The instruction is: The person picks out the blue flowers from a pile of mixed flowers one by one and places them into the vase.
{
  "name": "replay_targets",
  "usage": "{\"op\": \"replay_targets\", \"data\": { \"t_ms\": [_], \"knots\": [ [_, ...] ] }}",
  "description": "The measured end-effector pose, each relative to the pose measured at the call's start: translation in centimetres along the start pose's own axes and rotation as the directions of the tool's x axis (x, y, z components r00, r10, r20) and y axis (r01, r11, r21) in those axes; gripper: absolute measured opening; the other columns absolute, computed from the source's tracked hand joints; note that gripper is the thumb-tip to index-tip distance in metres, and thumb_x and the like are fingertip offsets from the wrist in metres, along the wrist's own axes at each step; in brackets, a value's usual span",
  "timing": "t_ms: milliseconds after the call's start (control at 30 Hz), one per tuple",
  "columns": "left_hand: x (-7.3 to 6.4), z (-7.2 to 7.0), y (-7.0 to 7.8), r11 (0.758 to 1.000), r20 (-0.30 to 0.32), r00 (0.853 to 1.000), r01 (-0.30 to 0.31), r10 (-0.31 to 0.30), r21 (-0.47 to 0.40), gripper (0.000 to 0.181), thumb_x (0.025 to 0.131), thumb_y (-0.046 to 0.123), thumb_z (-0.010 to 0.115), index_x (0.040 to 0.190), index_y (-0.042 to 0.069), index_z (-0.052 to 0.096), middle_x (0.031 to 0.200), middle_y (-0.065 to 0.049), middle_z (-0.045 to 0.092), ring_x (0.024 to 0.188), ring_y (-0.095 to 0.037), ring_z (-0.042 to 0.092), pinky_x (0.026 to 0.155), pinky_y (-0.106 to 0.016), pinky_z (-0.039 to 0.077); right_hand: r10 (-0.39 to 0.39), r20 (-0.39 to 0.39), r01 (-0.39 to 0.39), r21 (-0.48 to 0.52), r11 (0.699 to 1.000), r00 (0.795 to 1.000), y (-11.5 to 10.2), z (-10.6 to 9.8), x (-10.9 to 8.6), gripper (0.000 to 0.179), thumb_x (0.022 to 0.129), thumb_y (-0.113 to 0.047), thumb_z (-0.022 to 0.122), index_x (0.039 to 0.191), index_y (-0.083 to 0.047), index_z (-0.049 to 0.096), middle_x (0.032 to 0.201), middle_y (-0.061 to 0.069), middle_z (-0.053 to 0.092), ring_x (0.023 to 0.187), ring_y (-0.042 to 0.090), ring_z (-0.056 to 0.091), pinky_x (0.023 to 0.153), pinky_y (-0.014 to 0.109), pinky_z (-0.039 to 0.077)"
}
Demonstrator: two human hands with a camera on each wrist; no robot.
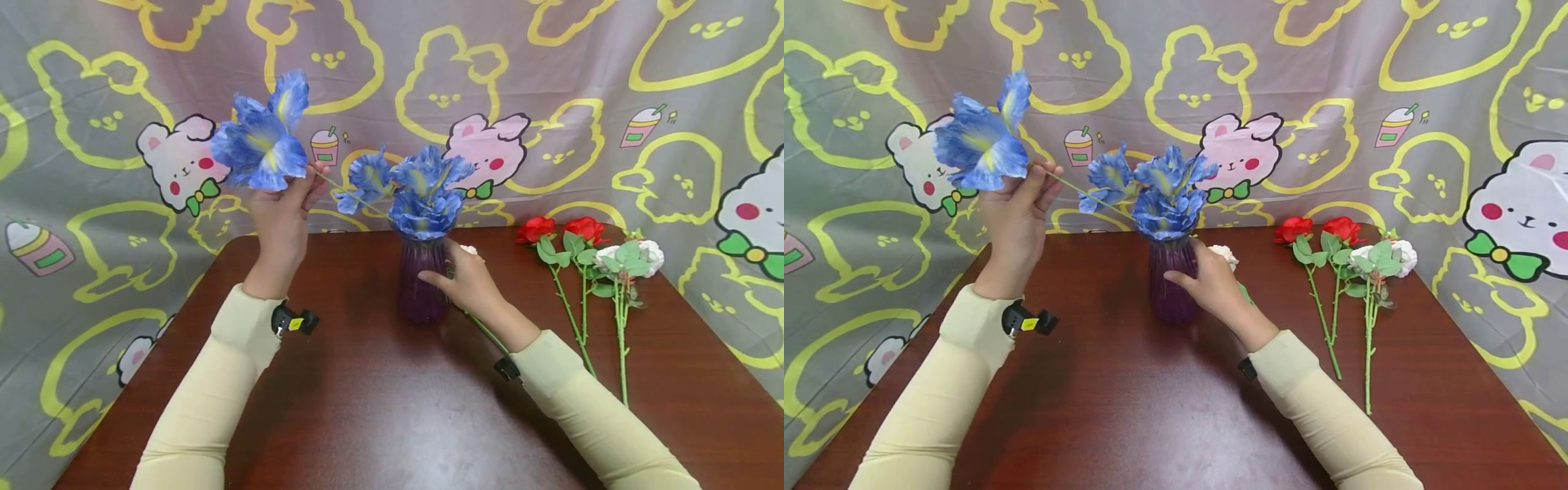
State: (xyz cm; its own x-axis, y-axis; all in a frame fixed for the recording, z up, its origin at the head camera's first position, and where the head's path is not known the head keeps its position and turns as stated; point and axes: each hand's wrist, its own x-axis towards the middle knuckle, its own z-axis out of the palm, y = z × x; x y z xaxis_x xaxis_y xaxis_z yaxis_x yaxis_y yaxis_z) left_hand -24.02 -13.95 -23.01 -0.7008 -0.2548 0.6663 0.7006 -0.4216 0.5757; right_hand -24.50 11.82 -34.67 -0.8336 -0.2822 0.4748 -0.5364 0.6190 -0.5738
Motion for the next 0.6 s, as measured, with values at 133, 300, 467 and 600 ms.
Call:
{"op": "replay_targets", "data": {
  "t_ms": [133,300,467,600],
  "knots": [
    [-0.6,0.2,-0.9,0.999,-0.019,0.999,0.038,-0.038,-0.005,0.011,0.088,-0.006,0.066,0.099,-0.010,0.066,0.088,-0.019,0.069,0.083,-0.028,0.069,0.081,-0.039,0.056,-0.003,-0.001,0.003,-0.002,1.000,1.000,0.0,0.0,0.0,0.069,0.082,-0.032,0.080,0.134,0.002,0.051,0.124,0.019,0.062,0.110,0.033,0.060,0.093,0.048,0.048],
    [-1.5,0.5,-2.0,0.999,-0.010,0.999,0.048,-0.047,0.021,0.012,0.087,-0.009,0.066,0.098,-0.005,0.069,0.087,-0.018,0.069,0.084,-0.030,0.069,0.081,-0.040,0.056,0.001,0.004,-0.001,-0.001,1.000,1.000,0.0,0.0,0.0,0.069,0.082,-0.032,0.080,0.135,0.001,0.050,0.125,0.018,0.061,0.109,0.032,0.060,0.093,0.047,0.049],
    [-2.3,0.7,-3.1,0.999,0.045,0.998,0.035,-0.036,0.031,0.017,0.086,-0.011,0.065,0.099,-0.002,0.070,0.086,-0.017,0.070,0.083,-0.030,0.069,0.078,-0.040,0.057,0.009,0.012,-0.009,0.010,1.000,1.000,0.0,0.0,0.0,0.070,0.082,-0.033,0.079,0.136,0.001,0.049,0.127,0.018,0.061,0.108,0.032,0.061,0.092,0.046,0.050],
    [-3.0,0.9,-3.6,0.997,0.037,0.997,0.064,-0.065,0.031,0.019,0.086,-0.009,0.065,0.103,-0.002,0.070,0.087,-0.016,0.071,0.083,-0.031,0.070,0.073,-0.040,0.058,0.011,0.013,-0.011,0.014,1.000,1.000,0.0,0.0,0.0,0.071,0.082,-0.032,0.079,0.137,0.001,0.048,0.127,0.019,0.060,0.108,0.033,0.062,0.092,0.047,0.050]
  ]
}}
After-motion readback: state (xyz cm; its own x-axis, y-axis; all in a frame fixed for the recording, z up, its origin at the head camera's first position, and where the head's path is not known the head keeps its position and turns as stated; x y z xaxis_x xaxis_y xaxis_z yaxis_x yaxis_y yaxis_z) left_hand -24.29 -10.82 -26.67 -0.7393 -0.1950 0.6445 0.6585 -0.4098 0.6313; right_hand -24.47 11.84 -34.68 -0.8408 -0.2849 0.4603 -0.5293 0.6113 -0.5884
